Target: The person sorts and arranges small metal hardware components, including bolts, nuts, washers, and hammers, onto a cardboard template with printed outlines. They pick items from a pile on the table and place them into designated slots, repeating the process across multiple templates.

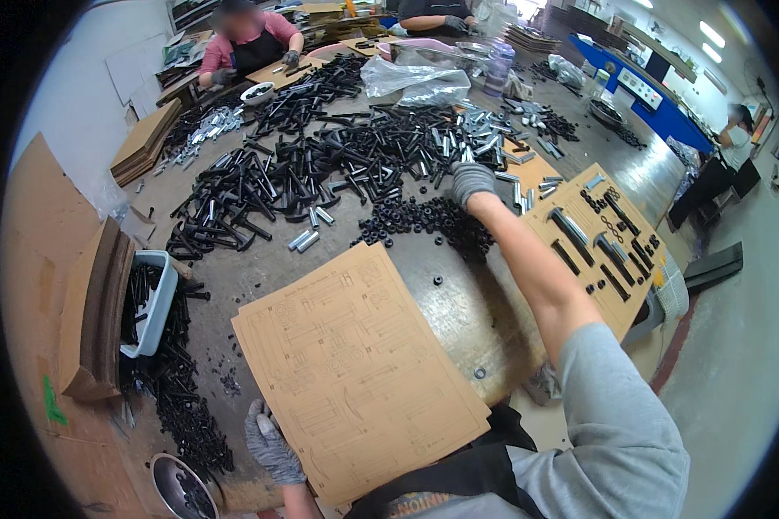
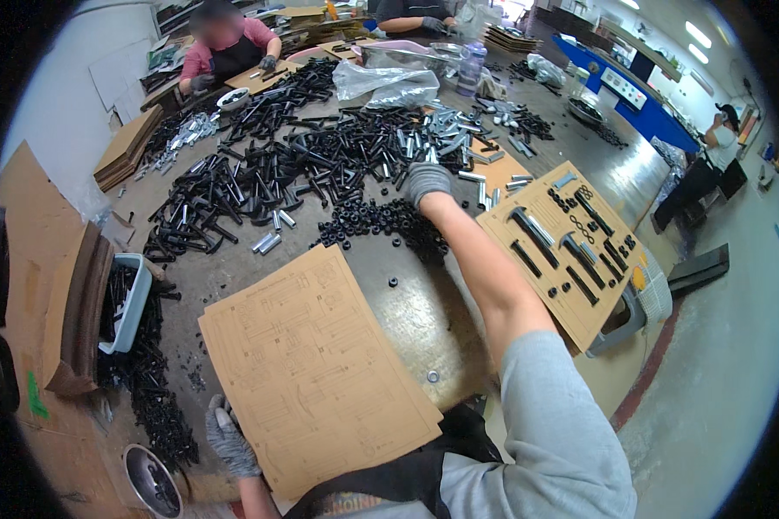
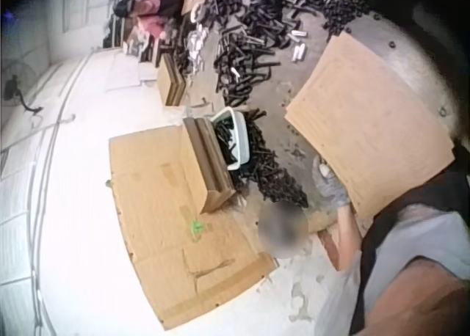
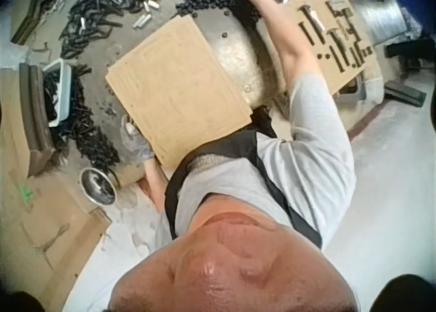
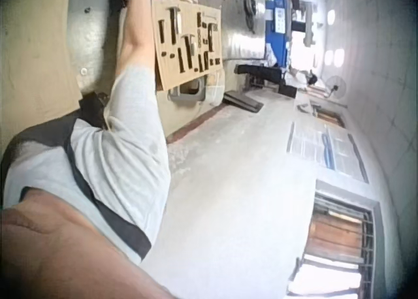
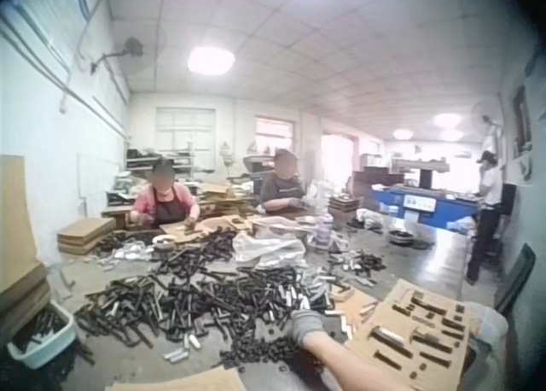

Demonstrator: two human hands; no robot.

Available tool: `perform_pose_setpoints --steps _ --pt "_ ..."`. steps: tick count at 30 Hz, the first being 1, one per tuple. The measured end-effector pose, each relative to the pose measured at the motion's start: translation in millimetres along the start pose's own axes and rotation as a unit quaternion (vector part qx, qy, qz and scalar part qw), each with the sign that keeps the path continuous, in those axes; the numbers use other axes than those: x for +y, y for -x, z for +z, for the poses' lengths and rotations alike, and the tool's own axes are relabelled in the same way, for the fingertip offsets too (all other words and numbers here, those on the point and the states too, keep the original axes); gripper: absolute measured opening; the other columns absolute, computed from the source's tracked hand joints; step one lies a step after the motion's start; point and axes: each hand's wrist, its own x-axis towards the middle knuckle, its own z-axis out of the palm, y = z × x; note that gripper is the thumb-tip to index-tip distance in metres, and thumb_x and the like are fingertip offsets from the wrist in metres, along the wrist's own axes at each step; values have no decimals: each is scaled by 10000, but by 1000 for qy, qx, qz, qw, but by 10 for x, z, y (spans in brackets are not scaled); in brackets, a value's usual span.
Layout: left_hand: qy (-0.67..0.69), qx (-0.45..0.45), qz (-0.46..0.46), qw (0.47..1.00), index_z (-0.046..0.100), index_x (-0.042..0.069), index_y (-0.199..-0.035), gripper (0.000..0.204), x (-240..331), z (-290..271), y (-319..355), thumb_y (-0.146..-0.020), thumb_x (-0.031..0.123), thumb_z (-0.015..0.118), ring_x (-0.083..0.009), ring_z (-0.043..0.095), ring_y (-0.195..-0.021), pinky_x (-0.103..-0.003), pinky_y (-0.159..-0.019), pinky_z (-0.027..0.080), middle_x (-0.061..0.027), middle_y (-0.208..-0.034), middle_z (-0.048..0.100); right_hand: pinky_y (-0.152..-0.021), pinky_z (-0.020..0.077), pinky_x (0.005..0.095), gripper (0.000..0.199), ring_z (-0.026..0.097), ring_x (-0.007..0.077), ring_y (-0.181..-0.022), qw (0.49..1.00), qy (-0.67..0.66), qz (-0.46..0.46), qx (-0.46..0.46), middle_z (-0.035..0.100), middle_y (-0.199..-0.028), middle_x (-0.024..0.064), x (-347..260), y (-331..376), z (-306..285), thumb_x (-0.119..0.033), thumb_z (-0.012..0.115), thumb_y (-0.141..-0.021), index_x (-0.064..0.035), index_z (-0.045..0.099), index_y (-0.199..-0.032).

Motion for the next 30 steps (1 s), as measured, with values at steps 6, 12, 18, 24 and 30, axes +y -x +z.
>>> perform_pose_setpoints --steps 6,12,18,24,30 --pt "-67 11 67 995 580 -38 -1131 285 44 67 21 -982 190 495 -163 596 -908 -307 -809 500 -101 -1021 638 -763 533 444 281 668 274 -968 992 121 -1 -37 689 -1059 115 212 -736 489 -113 477 -890 -97 709 -1049" --pt "-77 19 60 995 583 -34 -1136 281 50 15 44 -972 185 520 -181 604 -931 -326 -834 501 -117 -1045 643 -747 545 430 221 669 331 -912 973 160 -163 -37 681 -1006 168 37 -772 142 -50 560 -796 -76 687 -975" --pt "-156 9 105 982 591 -30 -1138 288 -36 -32 -9 -961 192 543 -203 608 -957 -350 -866 492 -125 -1075 647 -845 514 438 317 610 346 -1050 952 163 -252 -62 568 -1207 165 58 -756 242 -95 540 -810 -94 597 -1122" --pt "-120 4 113 986 614 -24 -1108 276 34 42 13 -957 199 554 -203 601 -973 -354 -890 473 -116 -1070 650 -772 522 440 339 634 374 -944 937 172 -283 -115 624 -1026 187 94 -793 348 -152 621 -752 -69 616 -1081" --pt "-165 1 159 973 622 -12 -1096 277 -8 -76 -3 -930 204 575 -220 606 -976 -352 -905 462 -114 -1056 655 -808 518 429 322 650 365 -921 969 60 -215 -111 662 -976 236 12 -503 328 -308 567 -813 -56 671 -984"
